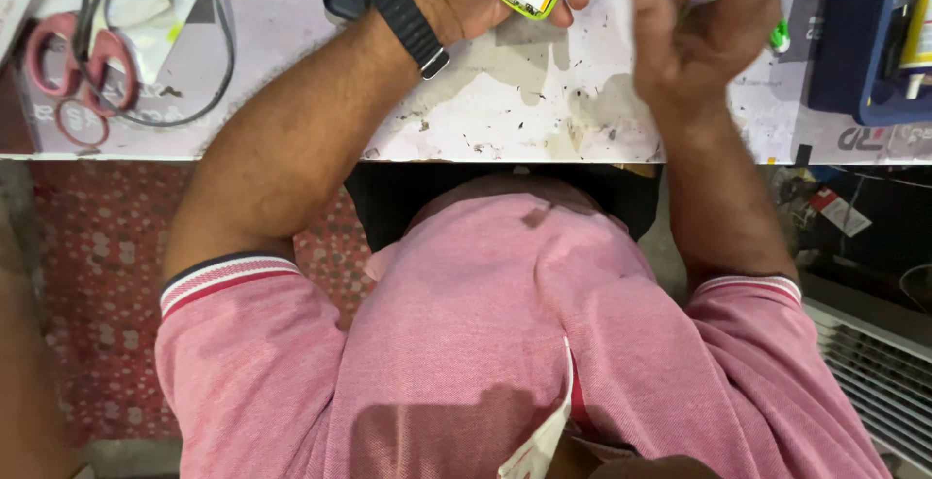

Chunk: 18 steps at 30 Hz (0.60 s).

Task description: The person cleans the internal components of a green mobile phone using a green toothbrush and a green utility knife. They scrub the battery area and circuit board, then wipe the exterior of the phone.

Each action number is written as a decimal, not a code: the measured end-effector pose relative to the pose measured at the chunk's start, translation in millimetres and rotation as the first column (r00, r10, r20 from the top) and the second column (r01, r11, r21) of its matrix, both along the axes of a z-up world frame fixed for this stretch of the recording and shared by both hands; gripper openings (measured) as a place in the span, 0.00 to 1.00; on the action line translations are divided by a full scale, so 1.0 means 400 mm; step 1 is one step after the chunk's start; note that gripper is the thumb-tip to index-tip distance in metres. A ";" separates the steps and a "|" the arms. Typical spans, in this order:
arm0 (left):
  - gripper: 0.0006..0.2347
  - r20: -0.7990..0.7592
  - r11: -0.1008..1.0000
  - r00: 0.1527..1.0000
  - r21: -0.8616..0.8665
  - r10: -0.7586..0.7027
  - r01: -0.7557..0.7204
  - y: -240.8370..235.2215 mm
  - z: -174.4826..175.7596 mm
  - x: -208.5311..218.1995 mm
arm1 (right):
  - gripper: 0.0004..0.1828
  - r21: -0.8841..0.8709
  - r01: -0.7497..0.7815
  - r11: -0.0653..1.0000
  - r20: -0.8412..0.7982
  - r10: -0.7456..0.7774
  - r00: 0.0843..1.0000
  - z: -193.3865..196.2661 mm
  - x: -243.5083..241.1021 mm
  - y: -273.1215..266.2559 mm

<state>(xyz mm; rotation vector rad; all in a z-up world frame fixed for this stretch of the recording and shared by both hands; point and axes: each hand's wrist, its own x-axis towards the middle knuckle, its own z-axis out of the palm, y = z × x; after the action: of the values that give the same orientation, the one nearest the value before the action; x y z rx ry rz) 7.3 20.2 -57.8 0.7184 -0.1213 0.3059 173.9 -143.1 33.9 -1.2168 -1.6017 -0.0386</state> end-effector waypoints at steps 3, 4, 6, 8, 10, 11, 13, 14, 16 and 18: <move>0.27 -0.006 1.000 1.000 0.018 -0.016 0.016 -0.008 0.020 -0.004 | 0.12 -0.048 0.027 0.998 -0.173 -0.035 0.984 -0.032 0.034 -0.031; 0.27 -0.012 1.000 1.000 0.020 -0.006 0.006 -0.013 0.025 -0.004 | 0.13 -0.063 -0.004 0.998 -0.210 -0.010 0.978 -0.037 0.045 -0.041; 0.28 0.009 0.999 1.000 0.030 -0.023 0.023 -0.019 0.034 -0.007 | 0.15 -0.070 -0.055 0.996 -0.267 0.034 0.963 -0.049 0.059 -0.043; 0.28 0.017 0.999 0.999 0.032 -0.042 0.042 -0.027 0.039 -0.009 | 0.14 -0.065 -0.077 0.995 -0.307 0.054 0.950 -0.059 0.068 -0.039; 0.27 0.022 0.998 0.998 0.043 -0.057 0.056 -0.029 0.043 -0.015 | 0.12 -0.065 -0.082 0.995 -0.346 0.054 0.937 -0.066 0.075 -0.030; 0.27 0.031 0.997 0.998 0.055 -0.062 0.060 -0.028 0.046 -0.018 | 0.12 -0.062 -0.084 0.994 -0.365 0.056 0.929 -0.067 0.079 -0.025; 0.28 0.058 0.995 0.996 0.084 -0.065 0.060 -0.028 0.049 -0.022 | 0.11 -0.063 -0.094 0.994 -0.405 0.061 0.912 -0.067 0.086 -0.025; 0.28 0.065 0.994 0.996 0.091 -0.068 0.062 -0.028 0.051 -0.024 | 0.11 -0.066 -0.100 0.993 -0.411 0.065 0.910 -0.068 0.087 -0.028; 0.28 0.063 0.994 0.995 0.085 -0.079 0.073 -0.030 0.053 -0.023 | 0.12 -0.073 -0.109 0.991 -0.405 0.070 0.912 -0.066 0.091 -0.034; 0.28 0.075 0.992 0.994 0.102 -0.080 0.072 -0.031 0.055 -0.023 | 0.13 -0.078 -0.121 0.990 -0.397 0.080 0.914 -0.064 0.091 -0.035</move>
<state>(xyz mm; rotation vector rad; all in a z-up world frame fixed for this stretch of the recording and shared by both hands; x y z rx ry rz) -2.0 7.9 -35.9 0.7981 -0.2395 0.2563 210.3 -156.9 8.2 -1.1318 -1.3192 0.3388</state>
